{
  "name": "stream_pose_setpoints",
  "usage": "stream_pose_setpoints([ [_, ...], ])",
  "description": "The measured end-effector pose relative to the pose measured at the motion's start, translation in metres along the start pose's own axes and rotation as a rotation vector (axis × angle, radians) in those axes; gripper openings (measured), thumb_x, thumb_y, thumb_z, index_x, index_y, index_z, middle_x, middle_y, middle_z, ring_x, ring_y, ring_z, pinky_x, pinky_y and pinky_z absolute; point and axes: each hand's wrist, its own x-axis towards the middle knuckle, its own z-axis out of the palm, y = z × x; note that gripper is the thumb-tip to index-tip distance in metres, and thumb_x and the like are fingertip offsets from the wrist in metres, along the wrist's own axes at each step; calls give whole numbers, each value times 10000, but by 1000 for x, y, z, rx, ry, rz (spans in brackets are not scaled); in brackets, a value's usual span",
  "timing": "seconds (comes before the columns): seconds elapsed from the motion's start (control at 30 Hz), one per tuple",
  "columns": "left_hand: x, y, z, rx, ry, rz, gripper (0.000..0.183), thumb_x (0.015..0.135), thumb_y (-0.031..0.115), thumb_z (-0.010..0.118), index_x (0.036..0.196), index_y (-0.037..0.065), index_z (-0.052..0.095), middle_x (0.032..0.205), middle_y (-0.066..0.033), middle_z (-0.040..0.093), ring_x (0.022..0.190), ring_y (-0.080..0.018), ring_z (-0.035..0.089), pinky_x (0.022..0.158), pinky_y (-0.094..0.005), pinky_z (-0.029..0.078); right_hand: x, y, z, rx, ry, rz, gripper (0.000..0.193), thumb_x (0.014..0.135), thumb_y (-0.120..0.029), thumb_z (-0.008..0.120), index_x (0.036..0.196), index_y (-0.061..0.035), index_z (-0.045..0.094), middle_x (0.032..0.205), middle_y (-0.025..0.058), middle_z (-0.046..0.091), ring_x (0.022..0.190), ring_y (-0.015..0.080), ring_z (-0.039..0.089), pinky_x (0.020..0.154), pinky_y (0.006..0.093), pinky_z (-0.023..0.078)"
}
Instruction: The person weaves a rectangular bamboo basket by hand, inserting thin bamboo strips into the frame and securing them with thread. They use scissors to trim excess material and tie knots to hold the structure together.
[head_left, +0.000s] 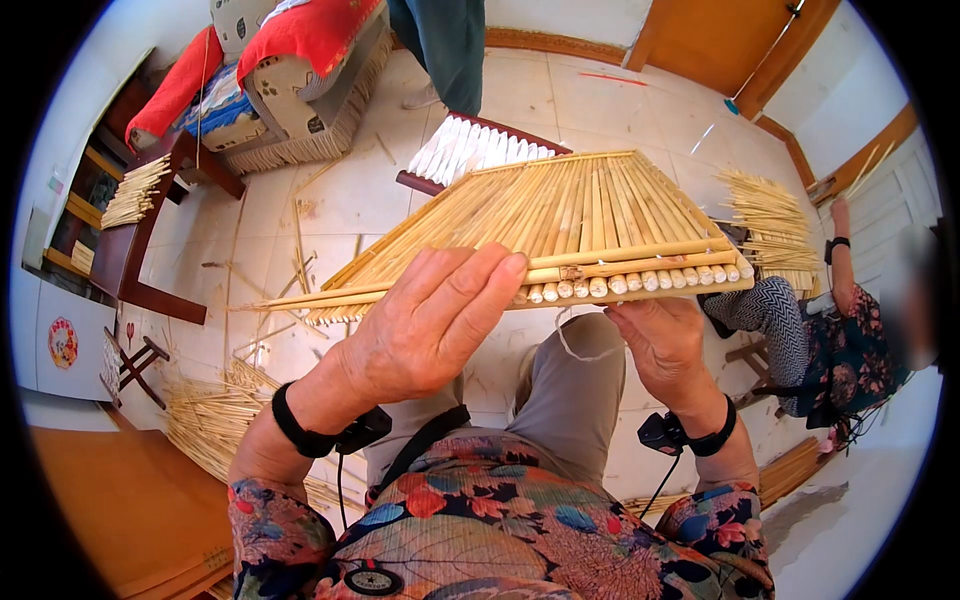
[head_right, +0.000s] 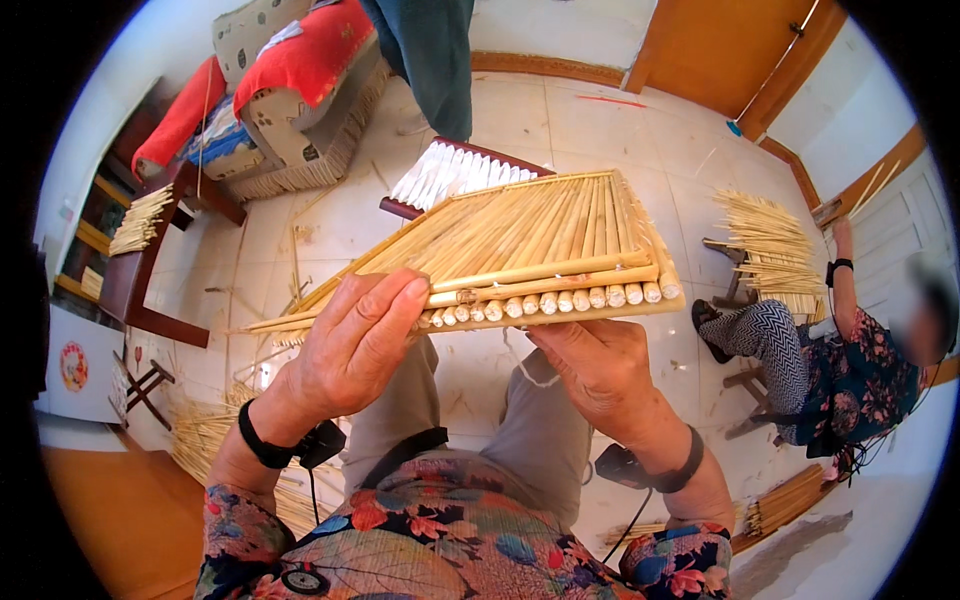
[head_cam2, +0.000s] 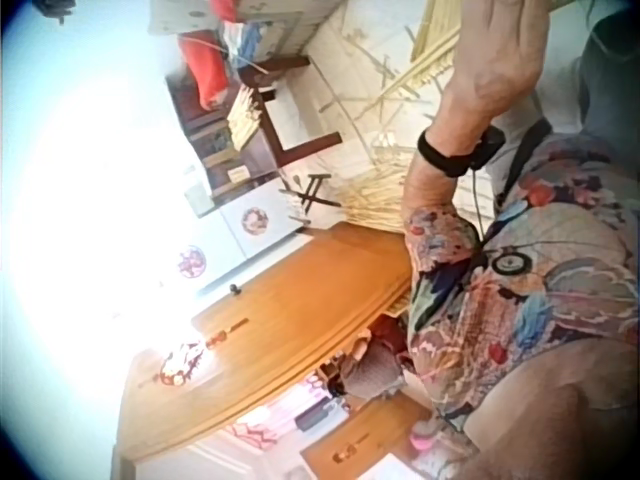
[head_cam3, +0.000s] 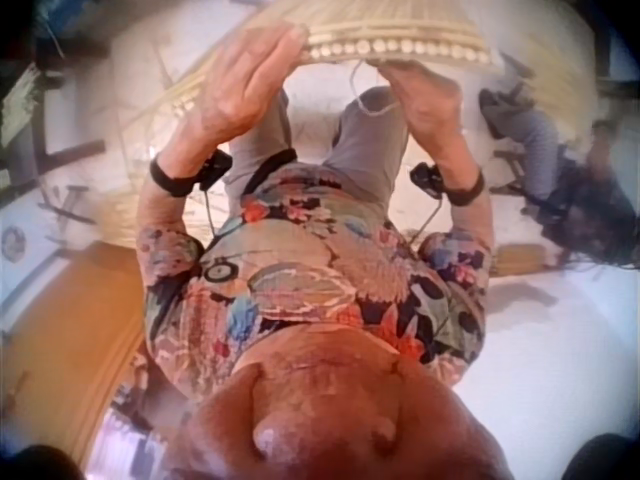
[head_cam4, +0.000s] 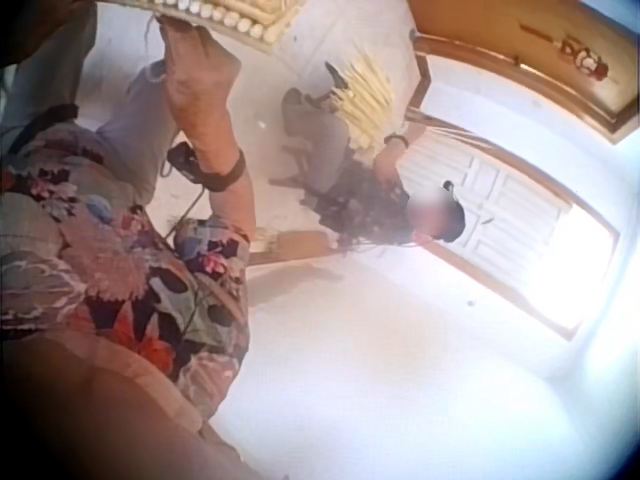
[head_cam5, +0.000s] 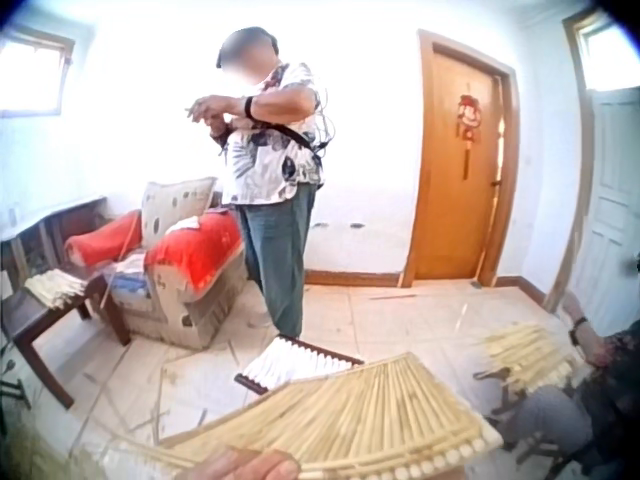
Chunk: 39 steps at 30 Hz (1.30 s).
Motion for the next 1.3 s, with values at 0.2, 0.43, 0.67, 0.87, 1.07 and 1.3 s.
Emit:
stream_pose_setpoints([
  [0.2,-1,-1,-2,-9,-1,7,538,706,12,622,1220,-124,542,1152,-251,586,878,-314,607,697,-383,499,0,-5,-1,8,-29,28,420,748,137,705,1146,7,676,981,174,714,877,307,703,773,338,562],
  [0.43,-3,1,0,12,9,10,522,708,12,627,1206,-122,549,1144,-247,587,870,-315,608,689,-384,499,-2,-3,1,-46,-15,10,375,739,104,734,1094,-15,703,1056,162,702,970,304,677,845,367,539],
  [0.67,3,4,8,72,9,51,509,727,15,636,1209,-119,543,1120,-239,598,868,-311,612,691,-378,502,5,-12,-3,-236,58,-32,281,701,-12,799,970,-21,720,985,142,699,933,313,672,815,372,535],
  [0.87,5,3,12,138,47,57,471,760,3,650,1202,-117,543,1110,-232,607,857,-300,617,700,-371,515,10,1,6,-273,135,-166,227,678,-23,809,872,-16,691,897,130,685,781,275,676,680,342,548],
  [1.07,7,1,17,230,95,73,469,779,13,668,1209,-117,533,1098,-238,617,828,-296,622,684,-357,519,15,1,6,-334,139,-185,236,696,-43,780,907,-20,677,874,106,669,764,258,662,651,333,540],
  [1.3,9,-10,11,209,165,-20,522,729,-31,720,1209,-118,533,1080,-255,623,823,-311,628,696,-368,530,1,16,-8,-411,-94,-85,132,766,-59,682,894,-53,653,820,103,612,773,242,626,633,342,512],
])
